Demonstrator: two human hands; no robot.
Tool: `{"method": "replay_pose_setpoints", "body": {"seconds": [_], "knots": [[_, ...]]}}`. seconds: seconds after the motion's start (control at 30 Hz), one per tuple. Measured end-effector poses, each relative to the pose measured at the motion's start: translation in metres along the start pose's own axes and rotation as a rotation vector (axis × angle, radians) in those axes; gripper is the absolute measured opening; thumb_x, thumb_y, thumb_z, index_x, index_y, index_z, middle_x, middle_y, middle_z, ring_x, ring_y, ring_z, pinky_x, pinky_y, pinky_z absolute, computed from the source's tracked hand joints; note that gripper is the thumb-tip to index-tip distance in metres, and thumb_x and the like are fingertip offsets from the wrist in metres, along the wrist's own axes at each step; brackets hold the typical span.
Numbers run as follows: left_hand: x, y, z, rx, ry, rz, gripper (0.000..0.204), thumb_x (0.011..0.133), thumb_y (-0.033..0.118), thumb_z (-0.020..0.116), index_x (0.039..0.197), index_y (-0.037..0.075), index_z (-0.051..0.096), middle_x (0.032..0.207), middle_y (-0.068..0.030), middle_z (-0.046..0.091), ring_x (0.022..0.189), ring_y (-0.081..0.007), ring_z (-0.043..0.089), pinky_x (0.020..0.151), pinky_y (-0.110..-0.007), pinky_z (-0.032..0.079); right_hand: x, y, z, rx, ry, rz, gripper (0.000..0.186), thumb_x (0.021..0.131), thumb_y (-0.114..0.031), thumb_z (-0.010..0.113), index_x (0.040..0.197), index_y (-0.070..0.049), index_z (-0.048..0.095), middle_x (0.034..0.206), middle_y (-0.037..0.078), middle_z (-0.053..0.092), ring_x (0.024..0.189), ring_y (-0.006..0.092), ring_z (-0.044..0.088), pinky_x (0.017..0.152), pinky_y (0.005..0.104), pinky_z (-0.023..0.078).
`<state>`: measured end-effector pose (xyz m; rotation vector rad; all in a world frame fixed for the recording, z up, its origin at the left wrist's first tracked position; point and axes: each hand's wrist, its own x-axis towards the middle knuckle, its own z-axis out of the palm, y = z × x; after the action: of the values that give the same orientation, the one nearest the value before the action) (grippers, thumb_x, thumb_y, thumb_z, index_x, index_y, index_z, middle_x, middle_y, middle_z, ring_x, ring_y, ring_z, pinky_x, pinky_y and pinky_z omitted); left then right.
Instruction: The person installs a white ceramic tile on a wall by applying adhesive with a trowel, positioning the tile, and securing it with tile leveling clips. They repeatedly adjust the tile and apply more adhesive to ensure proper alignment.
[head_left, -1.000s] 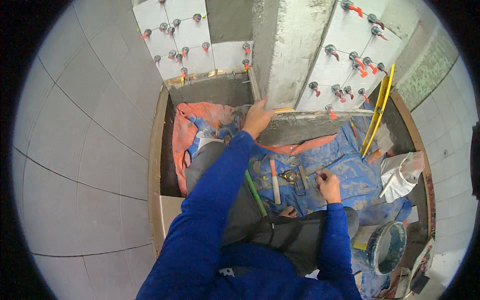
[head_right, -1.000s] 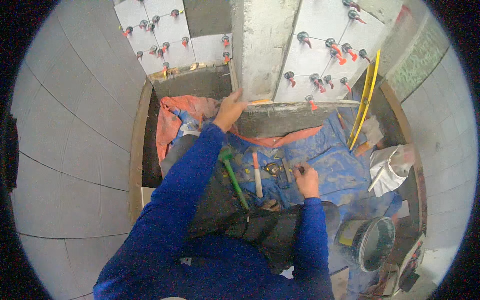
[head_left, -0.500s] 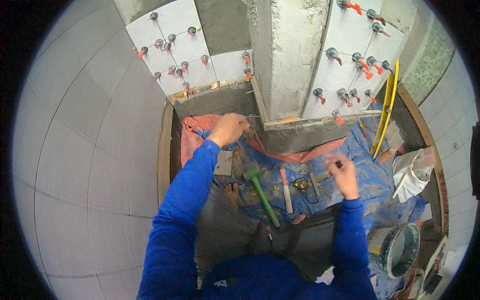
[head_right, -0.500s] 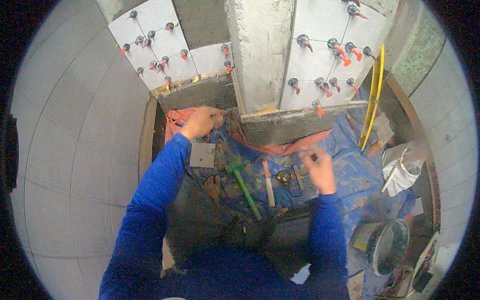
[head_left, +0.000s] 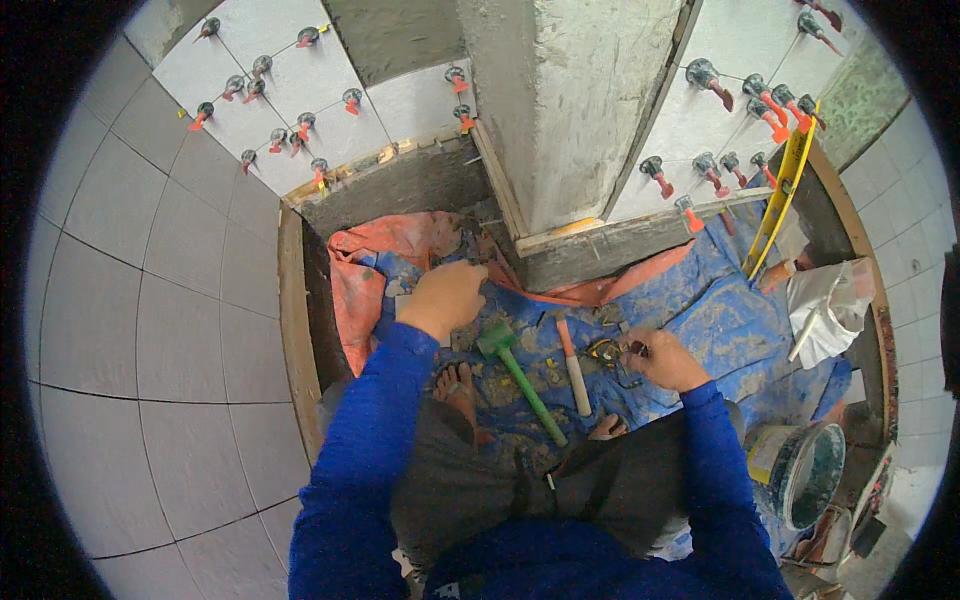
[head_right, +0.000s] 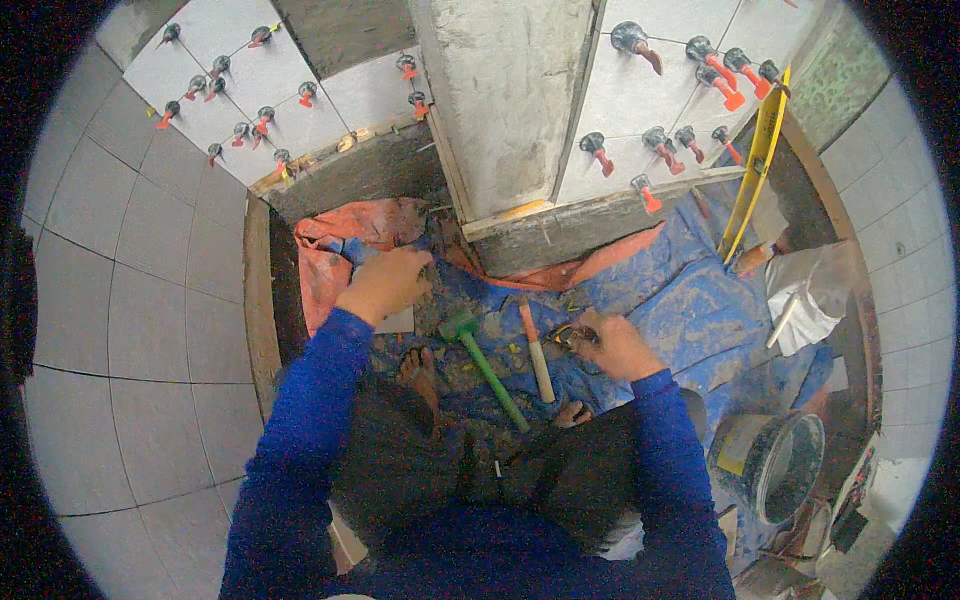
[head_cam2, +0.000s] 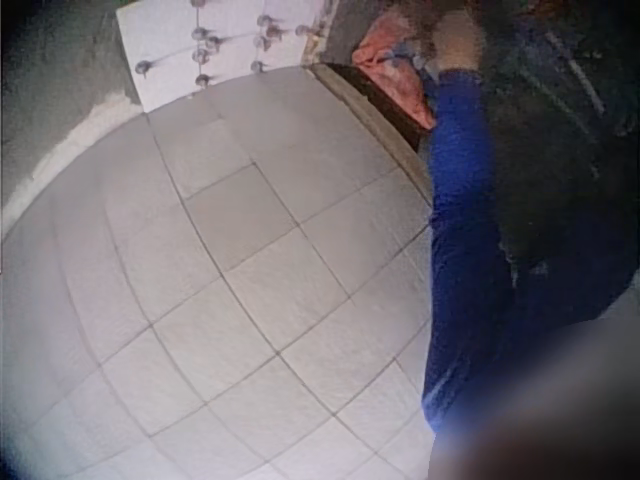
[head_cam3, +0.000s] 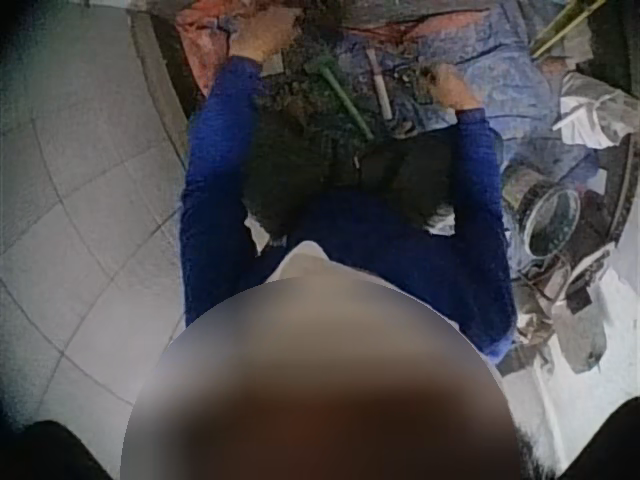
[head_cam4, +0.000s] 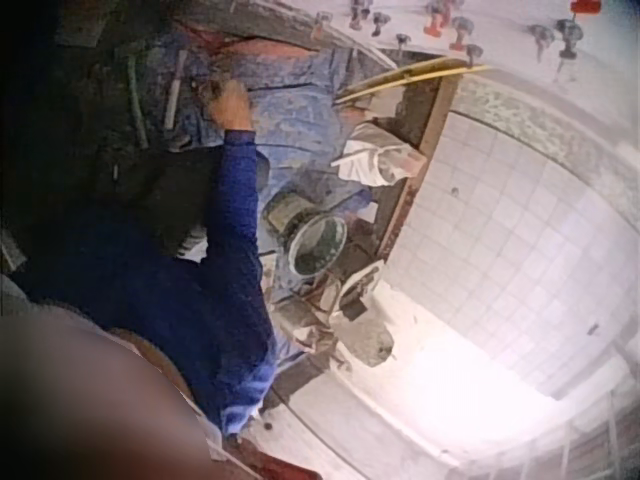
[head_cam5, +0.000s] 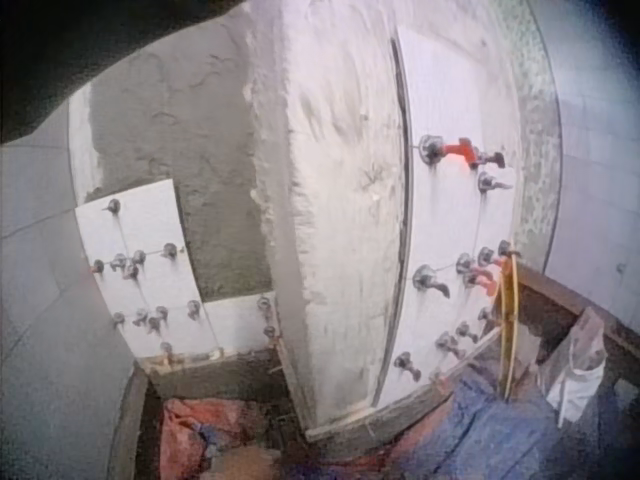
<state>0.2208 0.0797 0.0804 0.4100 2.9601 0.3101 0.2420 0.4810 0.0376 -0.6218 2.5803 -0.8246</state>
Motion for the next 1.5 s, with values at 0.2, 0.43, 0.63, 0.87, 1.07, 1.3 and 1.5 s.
{"method": "replay_pose_setpoints", "body": {"seconds": [0.2,0.43,0.63,0.87,1.07,1.3,1.5], "knots": [[-0.028,0.067,0.048,-0.093,-0.1,0.139,0.035,0.088,0.029,0.073,0.115,0.008,0.067,0.114,-0.0167,0.067,0.102,-0.0395,0.069,0.086,-0.051,0.057,0.032,0.015,0.0,-0.045,0.105,0.119,0.036,0.084,-0.021,0.076,0.115,-0.005,0.071,0.093,0.023,0.073,0.09,0.0431,0.07,0.081,0.0496,0.055],[-0.064,0.116,0.103,-0.061,-0.568,0.416,0.034,0.09,0.028,0.071,0.115,0.006,0.066,0.113,-0.0184,0.066,0.103,-0.0386,0.069,0.085,-0.05,0.058,0.039,0.018,0.009,-0.005,0.019,0.081,0.038,0.084,-0.024,0.075,0.116,-0.005,0.071,0.093,0.024,0.073,0.088,0.0426,0.07,0.081,0.0505,0.054],[-0.052,0.118,0.094,-0.133,-0.478,0.4,0.032,0.09,0.023,0.069,0.117,0.005,0.065,0.114,-0.0174,0.065,0.107,-0.0377,0.068,0.09,-0.052,0.056,0.041,0.024,0.005,-0.051,0.118,0.075,0.037,0.085,-0.025,0.075,0.116,-0.005,0.071,0.092,0.023,0.073,0.087,0.043,0.07,0.08,0.0515,0.054],[-0.047,0.114,0.089,-0.124,-0.436,0.372,0.037,0.089,0.022,0.071,0.122,0.008,0.063,0.118,-0.0168,0.064,0.113,-0.0372,0.066,0.094,-0.051,0.054,0.038,0.028,0.006,-0.028,0.134,0.11,0.035,0.085,-0.024,0.074,0.116,-0.007,0.072,0.092,0.022,0.074,0.087,0.043,0.07,0.08,0.0505,0.055],[-0.048,0.115,0.096,-0.141,-0.447,0.427,0.04,0.087,0.025,0.073,0.122,0.008,0.064,0.116,-0.0165,0.064,0.112,-0.0372,0.066,0.093,-0.051,0.054,0.035,0.034,0.001,0.087,0.107,0.205,0.038,0.086,-0.026,0.073,0.116,-0.004,0.071,0.09,0.024,0.073,0.088,0.0426,0.071,0.08,0.0492,0.055],[-0.036,0.121,0.09,-0.193,-0.303,0.46,0.028,0.085,0.022,0.075,0.108,0.006,0.069,0.109,-0.0145,0.069,0.105,-0.0336,0.069,0.089,-0.05,0.053,0.025,0.056,0.007,0.031,0.058,0.294,0.038,0.086,-0.026,0.071,0.118,-0.004,0.071,0.096,0.023,0.074,0.091,0.0412,0.071,0.083,0.0483,0.055],[-0.033,0.127,0.094,-0.195,-0.289,0.501,0.028,0.085,0.026,0.075,0.107,0.008,0.07,0.108,-0.0138,0.07,0.1,-0.0331,0.071,0.085,-0.05,0.054,0.023,0.07,0.019,0.049,0.021,0.289,0.038,0.087,-0.027,0.072,0.118,-0.005,0.071,0.098,0.022,0.075,0.091,0.0394,0.072,0.082,0.0471,0.055]]}}
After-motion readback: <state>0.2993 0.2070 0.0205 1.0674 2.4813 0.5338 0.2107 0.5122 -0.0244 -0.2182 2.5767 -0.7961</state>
